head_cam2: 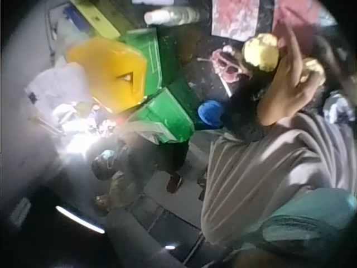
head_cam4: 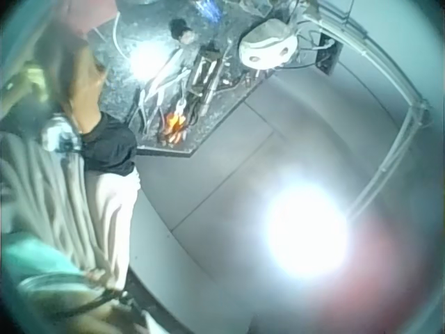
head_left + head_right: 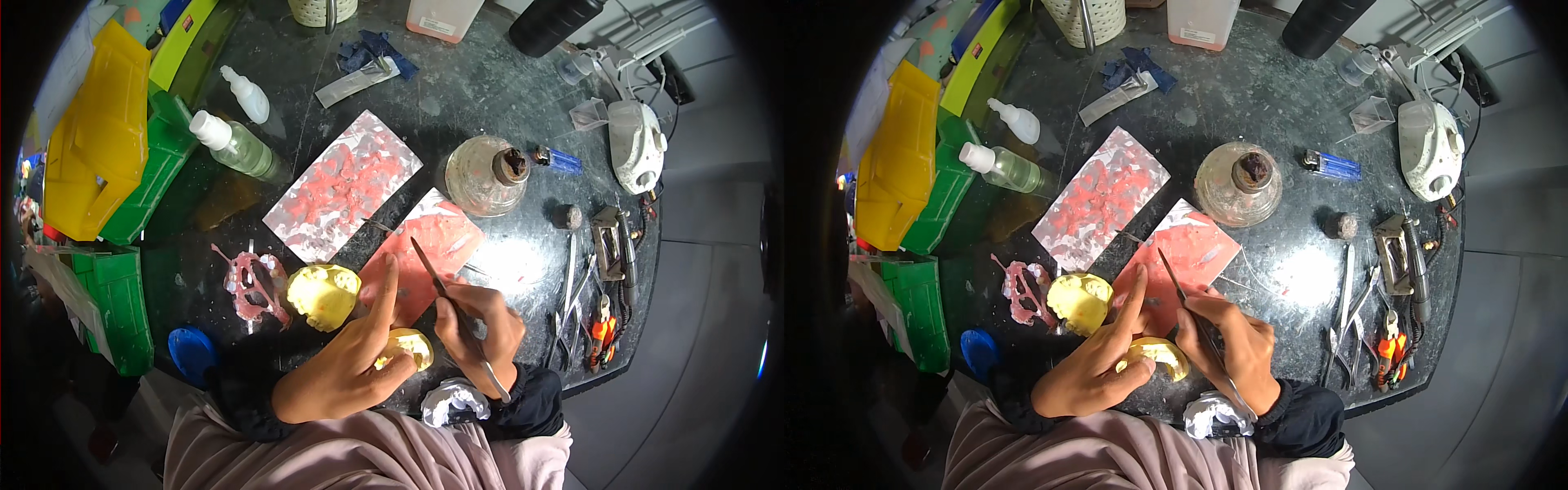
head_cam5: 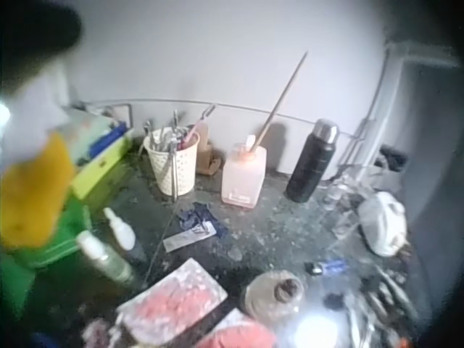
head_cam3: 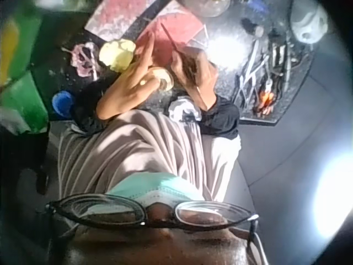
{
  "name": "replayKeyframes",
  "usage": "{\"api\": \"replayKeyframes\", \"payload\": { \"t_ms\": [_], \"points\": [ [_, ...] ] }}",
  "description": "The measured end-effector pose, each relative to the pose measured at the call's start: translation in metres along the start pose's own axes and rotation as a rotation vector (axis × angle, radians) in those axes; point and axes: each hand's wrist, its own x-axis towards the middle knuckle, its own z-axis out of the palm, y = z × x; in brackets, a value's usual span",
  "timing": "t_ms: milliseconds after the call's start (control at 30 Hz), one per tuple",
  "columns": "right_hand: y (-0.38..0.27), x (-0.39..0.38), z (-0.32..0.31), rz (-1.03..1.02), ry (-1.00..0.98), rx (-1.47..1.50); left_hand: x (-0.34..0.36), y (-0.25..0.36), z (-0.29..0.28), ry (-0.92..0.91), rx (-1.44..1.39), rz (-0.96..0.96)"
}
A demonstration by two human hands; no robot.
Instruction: The person applies wax to a yellow dental model using a metal tool and heats the tool over a spirit lamp to shape the material.
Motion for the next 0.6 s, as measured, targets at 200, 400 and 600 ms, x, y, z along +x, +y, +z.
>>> {"api": "replayKeyframes", "payload": {
  "t_ms": [200, 400, 600],
  "points": [
    [0.001, -0.001, 0.004, -0.065, 0.01, -0.062, 0.0, 0.003, 0.0, -0.018, -0.043, -0.026],
    [-0.002, 0.003, 0.004, -0.13, -0.024, -0.145, -0.002, 0.0, -0.003, -0.072, -0.022, -0.043],
    [-0.001, 0.005, -0.003, -0.083, -0.099, -0.061, -0.002, -0.001, -0.005, -0.097, 0.008, -0.074]
  ]
}}
